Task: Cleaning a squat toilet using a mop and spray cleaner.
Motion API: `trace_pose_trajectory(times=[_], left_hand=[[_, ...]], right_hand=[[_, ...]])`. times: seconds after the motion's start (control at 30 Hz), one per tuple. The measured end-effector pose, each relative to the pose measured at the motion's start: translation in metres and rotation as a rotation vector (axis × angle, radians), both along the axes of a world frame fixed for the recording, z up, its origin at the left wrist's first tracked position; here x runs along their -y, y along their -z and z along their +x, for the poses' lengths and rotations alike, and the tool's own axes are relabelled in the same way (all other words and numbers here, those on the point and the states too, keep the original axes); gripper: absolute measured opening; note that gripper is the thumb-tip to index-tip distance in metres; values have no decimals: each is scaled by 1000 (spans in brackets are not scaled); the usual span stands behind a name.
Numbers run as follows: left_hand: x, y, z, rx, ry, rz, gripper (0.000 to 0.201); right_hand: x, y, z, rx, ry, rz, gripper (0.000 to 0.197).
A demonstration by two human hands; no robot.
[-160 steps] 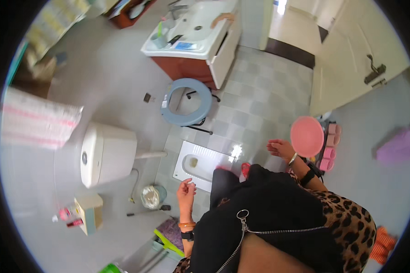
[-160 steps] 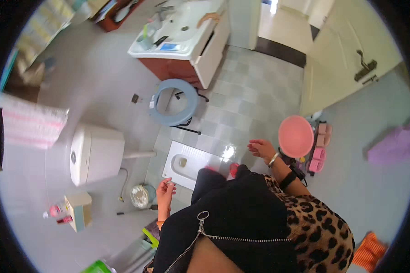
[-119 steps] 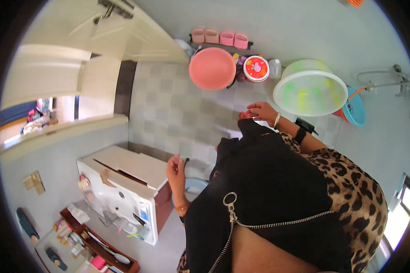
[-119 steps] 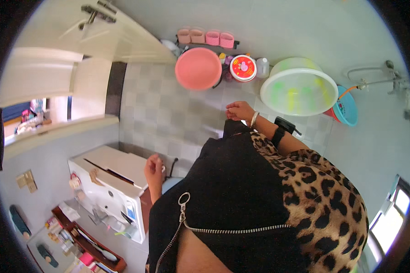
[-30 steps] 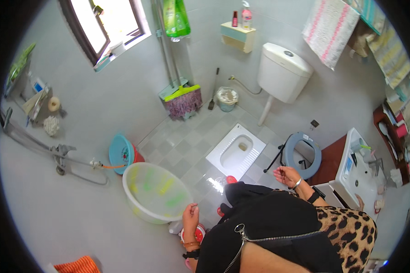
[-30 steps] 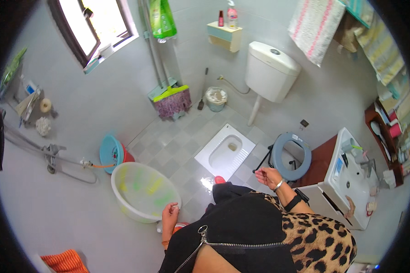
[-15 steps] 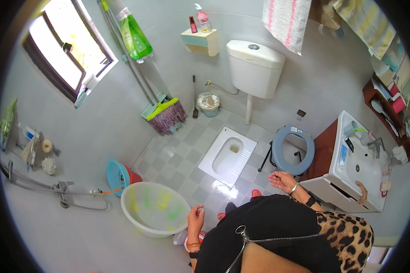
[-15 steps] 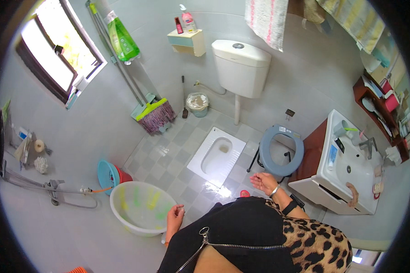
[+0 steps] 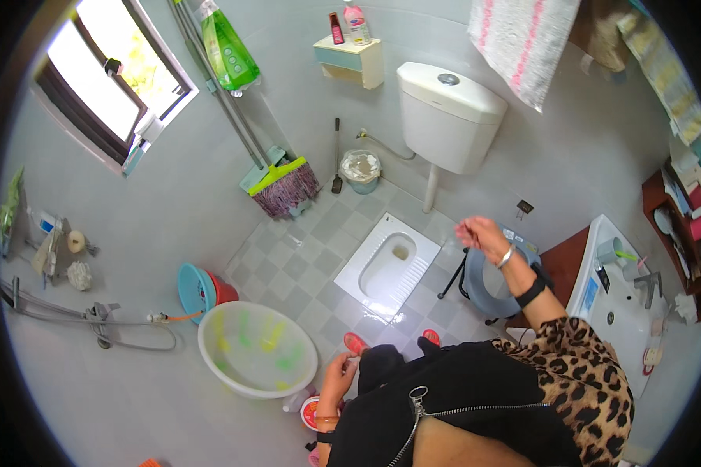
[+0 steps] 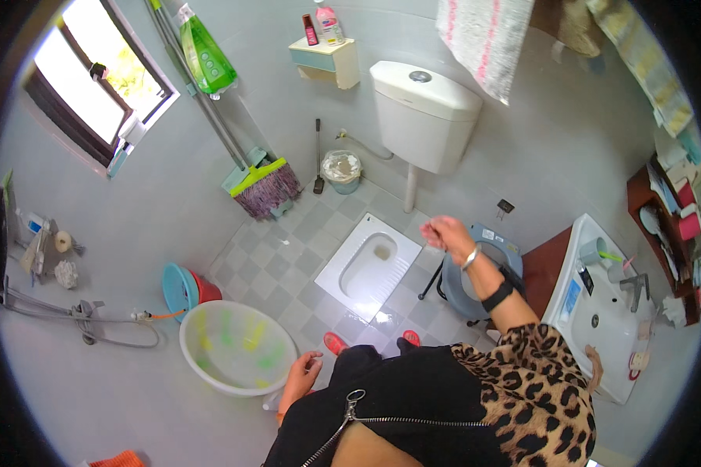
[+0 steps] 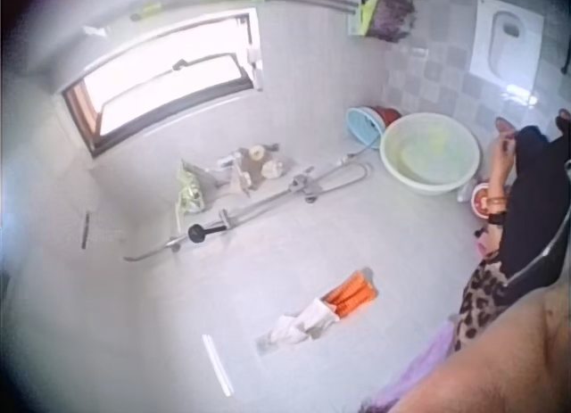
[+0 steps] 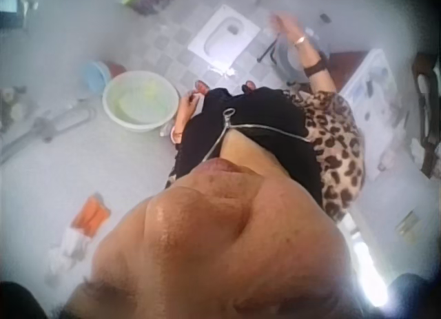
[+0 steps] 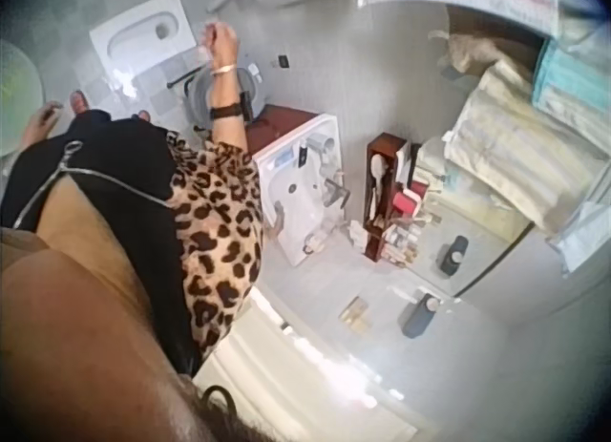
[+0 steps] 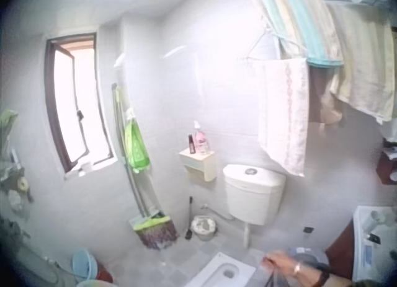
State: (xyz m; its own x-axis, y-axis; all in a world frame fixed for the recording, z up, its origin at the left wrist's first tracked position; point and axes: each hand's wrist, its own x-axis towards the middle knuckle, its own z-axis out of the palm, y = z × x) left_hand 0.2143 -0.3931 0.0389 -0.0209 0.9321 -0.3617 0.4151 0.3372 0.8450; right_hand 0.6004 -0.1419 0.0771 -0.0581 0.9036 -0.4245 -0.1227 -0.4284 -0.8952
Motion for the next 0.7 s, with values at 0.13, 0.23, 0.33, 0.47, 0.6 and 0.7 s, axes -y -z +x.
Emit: trace_pose_trajectory(times=[0.13, 0.23, 0.33, 0.47, 0.6, 0.7], left_hand=[[-12, 17, -37, -11, -30, 35, 20], [-32, 35, -73, 33, -2, 20, 20], [-64, 36, -108, 0, 22, 23, 19], [-106, 44, -148, -92, -11, 86, 18], [-139, 35, -162, -166, -61, 83, 18], [-155, 26, -153, -179, -94, 122, 18]], right_hand=[[-72, -58, -51, 42, -36, 105, 20], [-116, -85, -85, 13, -57, 116, 20], [-149, -101, -111, 35, -88, 108, 20], [-175, -121, -146, 109, -58, 163, 36], [-195, -118, -159, 132, -58, 152, 52], [-207, -115, -147, 112, -67, 138, 50]])
